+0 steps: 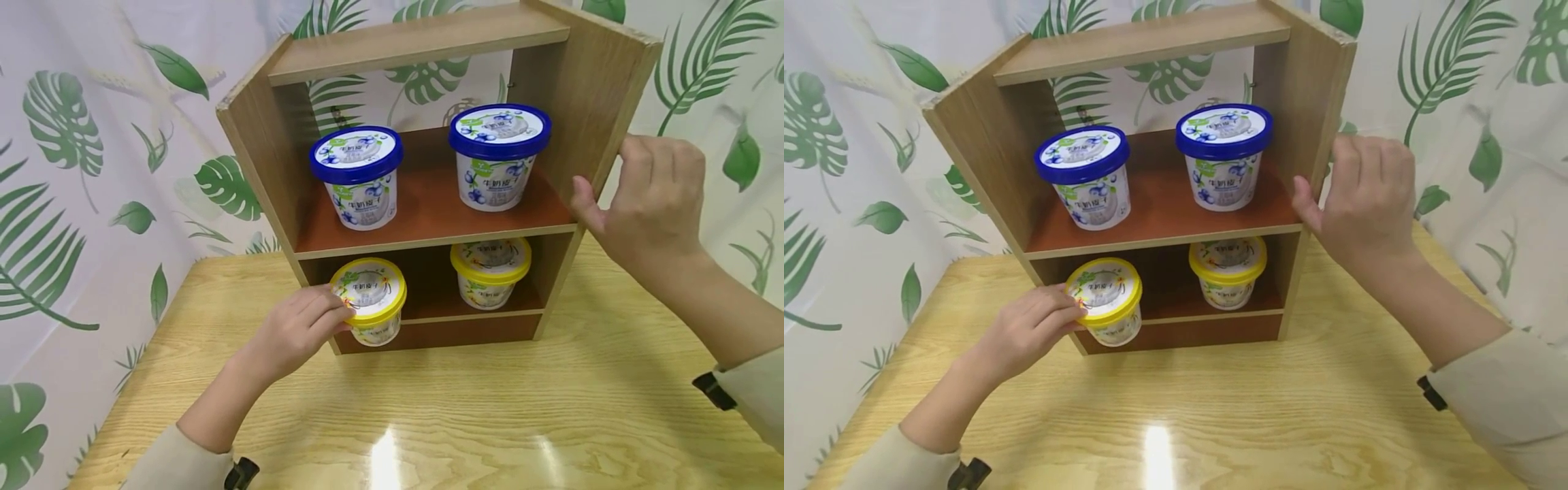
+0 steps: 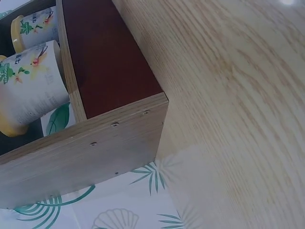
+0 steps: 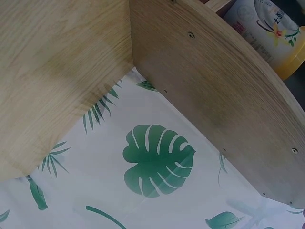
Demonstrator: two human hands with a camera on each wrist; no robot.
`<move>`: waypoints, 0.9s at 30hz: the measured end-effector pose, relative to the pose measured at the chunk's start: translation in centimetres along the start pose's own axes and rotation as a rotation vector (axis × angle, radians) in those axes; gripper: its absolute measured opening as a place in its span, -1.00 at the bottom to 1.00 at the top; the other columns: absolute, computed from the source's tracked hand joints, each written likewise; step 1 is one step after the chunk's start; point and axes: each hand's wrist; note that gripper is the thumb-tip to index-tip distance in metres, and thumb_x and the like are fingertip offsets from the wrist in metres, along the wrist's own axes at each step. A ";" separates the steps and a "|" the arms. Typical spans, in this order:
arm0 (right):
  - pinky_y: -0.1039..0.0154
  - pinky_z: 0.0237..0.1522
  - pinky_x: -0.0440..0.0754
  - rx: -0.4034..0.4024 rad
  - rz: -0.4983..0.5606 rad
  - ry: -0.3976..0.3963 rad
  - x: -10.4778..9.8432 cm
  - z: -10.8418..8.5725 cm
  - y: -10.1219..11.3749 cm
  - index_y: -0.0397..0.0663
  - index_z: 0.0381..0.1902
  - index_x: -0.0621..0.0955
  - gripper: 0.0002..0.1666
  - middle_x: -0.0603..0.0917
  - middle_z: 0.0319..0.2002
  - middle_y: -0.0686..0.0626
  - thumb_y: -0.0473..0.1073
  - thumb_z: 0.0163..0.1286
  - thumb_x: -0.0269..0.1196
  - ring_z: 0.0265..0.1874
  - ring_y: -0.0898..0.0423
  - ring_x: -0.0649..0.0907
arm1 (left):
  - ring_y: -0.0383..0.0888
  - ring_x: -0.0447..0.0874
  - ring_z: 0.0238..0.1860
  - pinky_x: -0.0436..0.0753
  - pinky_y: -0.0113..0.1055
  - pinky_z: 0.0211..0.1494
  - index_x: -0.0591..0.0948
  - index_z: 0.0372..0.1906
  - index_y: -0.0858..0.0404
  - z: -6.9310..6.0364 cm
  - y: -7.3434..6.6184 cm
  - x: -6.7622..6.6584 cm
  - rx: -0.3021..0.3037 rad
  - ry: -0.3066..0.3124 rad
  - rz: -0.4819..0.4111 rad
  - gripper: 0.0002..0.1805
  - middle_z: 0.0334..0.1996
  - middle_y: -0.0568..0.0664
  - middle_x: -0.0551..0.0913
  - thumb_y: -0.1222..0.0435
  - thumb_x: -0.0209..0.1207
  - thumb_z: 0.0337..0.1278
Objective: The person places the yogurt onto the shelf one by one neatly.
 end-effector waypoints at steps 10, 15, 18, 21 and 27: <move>-0.24 -0.17 0.26 -0.004 -0.031 0.043 -0.2 -0.3 -0.5 -0.50 -0.14 0.37 -0.45 0.44 -0.30 -0.46 -0.01 0.28 0.04 -0.28 -0.38 0.40 | -0.07 0.64 -0.28 0.62 -0.25 -0.04 0.58 -0.27 0.35 0.7 0.1 -0.5 -0.029 0.125 0.138 -0.81 -0.33 0.02 0.66 0.33 0.01 0.37; -0.24 -0.17 0.26 -0.007 -0.037 0.061 -0.2 -0.3 -0.5 -0.50 -0.13 0.37 -0.45 0.45 -0.29 -0.46 0.00 0.29 0.05 -0.28 -0.38 0.40 | -0.08 0.67 -0.27 0.63 -0.26 -0.05 0.61 -0.23 0.32 0.9 0.3 -0.8 -0.008 0.178 0.243 -0.84 -0.31 0.03 0.69 0.48 0.02 0.31; -0.24 -0.17 0.26 -0.008 -0.036 0.055 -0.2 -0.2 -0.5 -0.50 -0.13 0.37 -0.45 0.44 -0.30 -0.45 -0.01 0.28 0.05 -0.28 -0.38 0.40 | -0.08 0.67 -0.27 0.64 -0.26 -0.11 0.62 -0.21 0.31 1.0 0.3 -0.7 -0.006 0.187 0.281 -0.85 -0.31 0.04 0.68 0.48 0.04 0.28; -0.24 -0.17 0.26 -0.006 -0.029 0.043 -0.2 -0.2 -0.4 -0.50 -0.14 0.38 -0.46 0.44 -0.31 -0.45 -0.01 0.28 0.05 -0.29 -0.39 0.40 | -0.07 0.65 -0.26 0.64 -0.28 -0.17 0.62 -0.19 0.32 1.0 0.2 -0.7 -0.022 0.201 0.304 -0.82 -0.30 0.06 0.66 0.50 0.01 0.29; -0.25 -0.18 0.26 -0.006 -0.019 0.016 0.0 -0.1 -0.2 -0.51 -0.16 0.38 -0.46 0.44 -0.32 -0.46 -0.01 0.27 0.04 -0.30 -0.39 0.40 | -0.04 0.63 -0.19 0.65 -0.28 -0.15 0.64 -0.14 0.36 1.0 -0.3 -0.7 -0.055 0.229 0.314 -0.74 -0.24 0.09 0.64 0.24 0.08 0.32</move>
Point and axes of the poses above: each hand's wrist, its own z-axis towards the middle knuckle, its own x-axis out of the palm, y = z × x
